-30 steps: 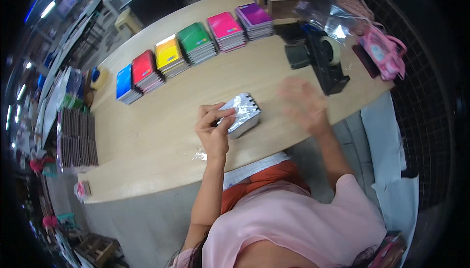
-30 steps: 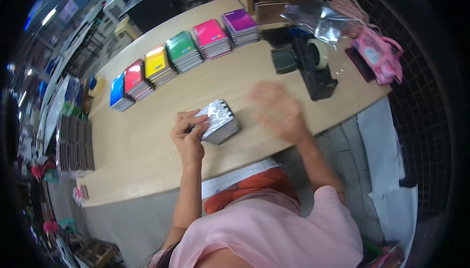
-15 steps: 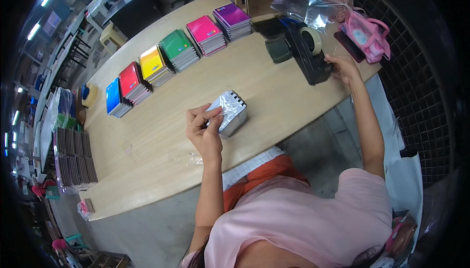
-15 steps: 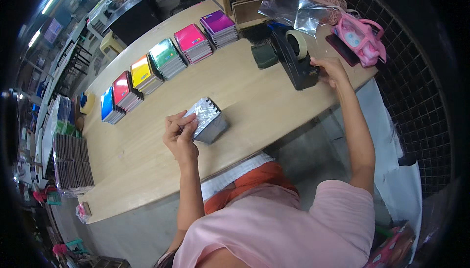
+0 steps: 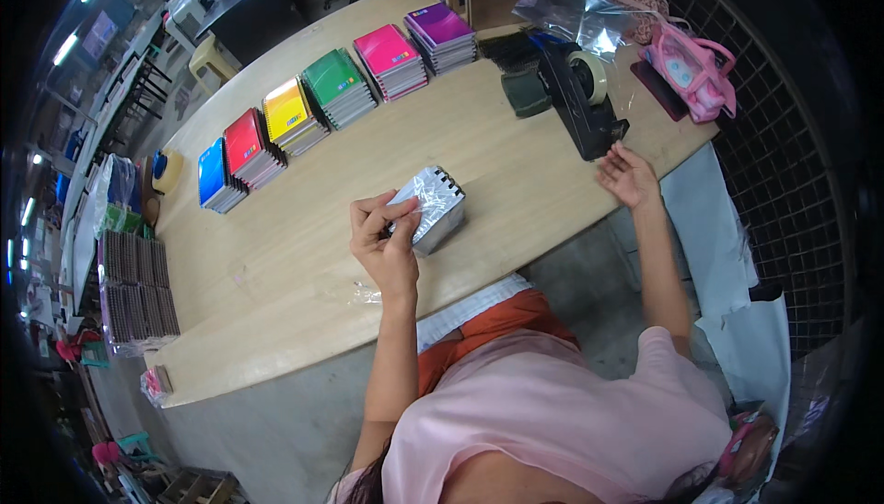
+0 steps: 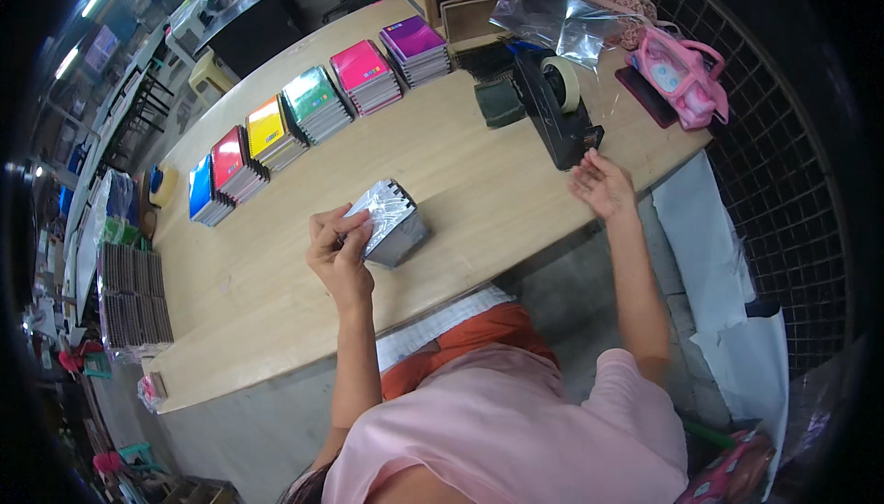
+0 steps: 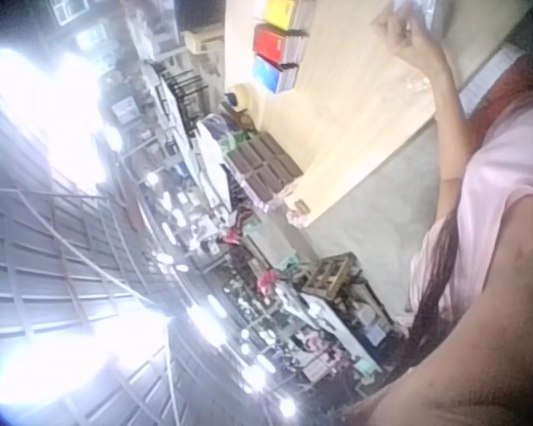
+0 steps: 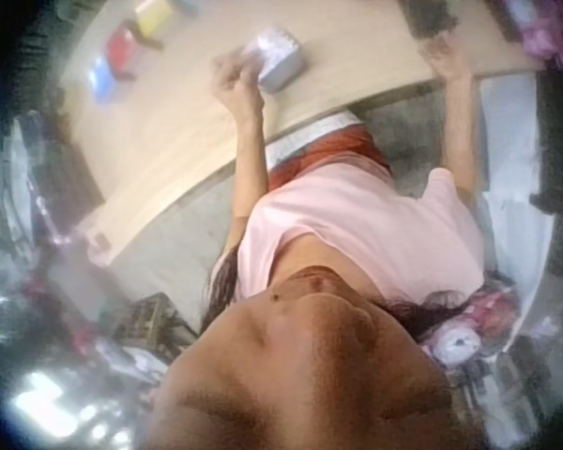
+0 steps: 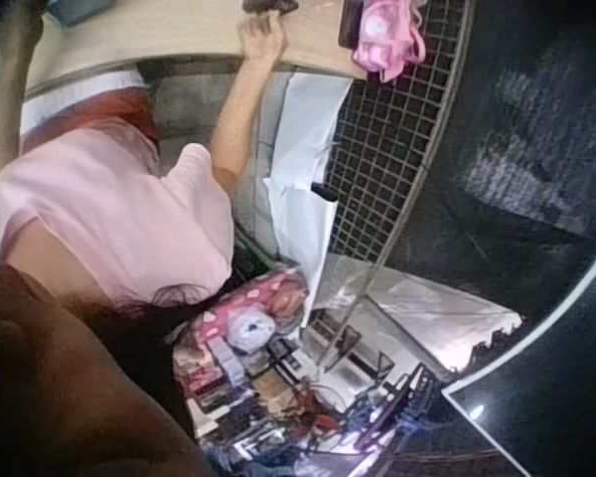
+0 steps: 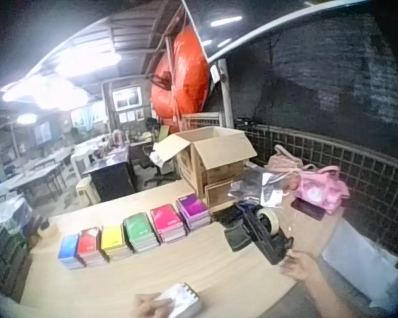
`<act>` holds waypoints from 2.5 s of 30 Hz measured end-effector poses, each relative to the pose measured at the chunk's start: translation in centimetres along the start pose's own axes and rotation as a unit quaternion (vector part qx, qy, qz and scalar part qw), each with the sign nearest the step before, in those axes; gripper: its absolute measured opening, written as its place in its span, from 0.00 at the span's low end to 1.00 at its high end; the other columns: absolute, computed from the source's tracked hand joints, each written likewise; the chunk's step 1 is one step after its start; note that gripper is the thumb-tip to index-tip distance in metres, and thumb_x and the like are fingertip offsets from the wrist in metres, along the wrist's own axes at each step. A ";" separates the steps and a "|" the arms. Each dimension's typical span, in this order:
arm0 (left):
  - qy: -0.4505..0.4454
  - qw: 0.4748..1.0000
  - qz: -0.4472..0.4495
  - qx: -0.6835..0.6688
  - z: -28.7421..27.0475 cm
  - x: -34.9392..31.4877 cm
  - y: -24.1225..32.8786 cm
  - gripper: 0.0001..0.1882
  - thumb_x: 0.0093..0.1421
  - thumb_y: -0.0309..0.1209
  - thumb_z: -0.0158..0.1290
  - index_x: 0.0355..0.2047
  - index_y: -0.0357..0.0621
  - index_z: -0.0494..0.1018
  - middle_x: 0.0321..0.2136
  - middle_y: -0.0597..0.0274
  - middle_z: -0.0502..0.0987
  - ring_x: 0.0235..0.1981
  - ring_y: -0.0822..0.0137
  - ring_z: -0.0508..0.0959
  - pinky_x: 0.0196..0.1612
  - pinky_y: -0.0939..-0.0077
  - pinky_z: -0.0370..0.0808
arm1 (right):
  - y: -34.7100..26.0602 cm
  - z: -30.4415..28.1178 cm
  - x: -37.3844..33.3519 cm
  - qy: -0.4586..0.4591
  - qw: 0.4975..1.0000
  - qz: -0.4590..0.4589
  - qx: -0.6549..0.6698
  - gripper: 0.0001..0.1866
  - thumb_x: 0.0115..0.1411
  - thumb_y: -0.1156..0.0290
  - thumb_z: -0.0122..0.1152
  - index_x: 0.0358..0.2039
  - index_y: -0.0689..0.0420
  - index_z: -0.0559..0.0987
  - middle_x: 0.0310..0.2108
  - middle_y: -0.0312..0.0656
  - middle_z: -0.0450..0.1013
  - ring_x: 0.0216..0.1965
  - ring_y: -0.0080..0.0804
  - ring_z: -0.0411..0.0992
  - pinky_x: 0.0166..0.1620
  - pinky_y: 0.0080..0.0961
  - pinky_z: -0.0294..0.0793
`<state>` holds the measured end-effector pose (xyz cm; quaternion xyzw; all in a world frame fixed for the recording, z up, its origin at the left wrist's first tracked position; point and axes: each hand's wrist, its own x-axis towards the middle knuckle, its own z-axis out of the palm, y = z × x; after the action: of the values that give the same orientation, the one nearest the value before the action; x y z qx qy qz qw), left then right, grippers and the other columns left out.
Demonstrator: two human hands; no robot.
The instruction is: The person places small notebooks into plastic bags, folds the plastic over, and seals them with tape from a dispenser.
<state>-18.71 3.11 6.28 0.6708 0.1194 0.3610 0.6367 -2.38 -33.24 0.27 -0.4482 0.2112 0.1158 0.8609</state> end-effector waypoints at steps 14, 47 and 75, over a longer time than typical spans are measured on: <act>0.003 0.994 0.089 0.057 0.8 -1.7 0.3 0.07 0.47 0.17 0.59 0.23 0.43 0.81 0.34 0.57 0.67 0.43 0.58 0.73 0.41 0.68 0.71 | 6.5 19.8 -14.7 -0.338 0.910 -0.030 -0.239 0.07 0.61 0.73 0.64 0.29 0.62 0.76 0.18 0.37 0.72 0.14 0.19 0.66 0.17 0.15 0.64; -0.306 0.927 0.065 0.205 -3.3 3.0 3.4 0.43 0.42 0.27 0.67 0.62 0.52 0.68 0.46 0.50 0.71 0.48 0.54 0.73 0.50 0.63 0.73 | 14.4 16.0 -8.9 -0.275 0.862 -0.084 -0.416 0.14 0.58 0.65 0.70 0.23 0.60 0.77 0.17 0.36 0.73 0.14 0.19 0.66 0.19 0.17 0.65; 0.504 0.828 0.066 -0.238 -32.0 -0.2 -0.3 0.37 0.68 0.44 0.50 0.67 0.45 0.43 0.54 0.53 0.65 0.50 0.63 0.72 0.48 0.65 0.76 | 22.7 28.4 -19.2 -0.629 0.582 -0.268 -0.441 0.51 0.52 0.52 0.71 0.69 0.59 0.54 0.65 0.55 0.55 0.65 0.51 0.57 0.65 0.44 0.57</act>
<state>-39.10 27.60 3.68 0.2301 0.2897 0.7072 0.6025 -20.81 2.85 7.28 -0.6238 -0.5898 0.2115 0.4672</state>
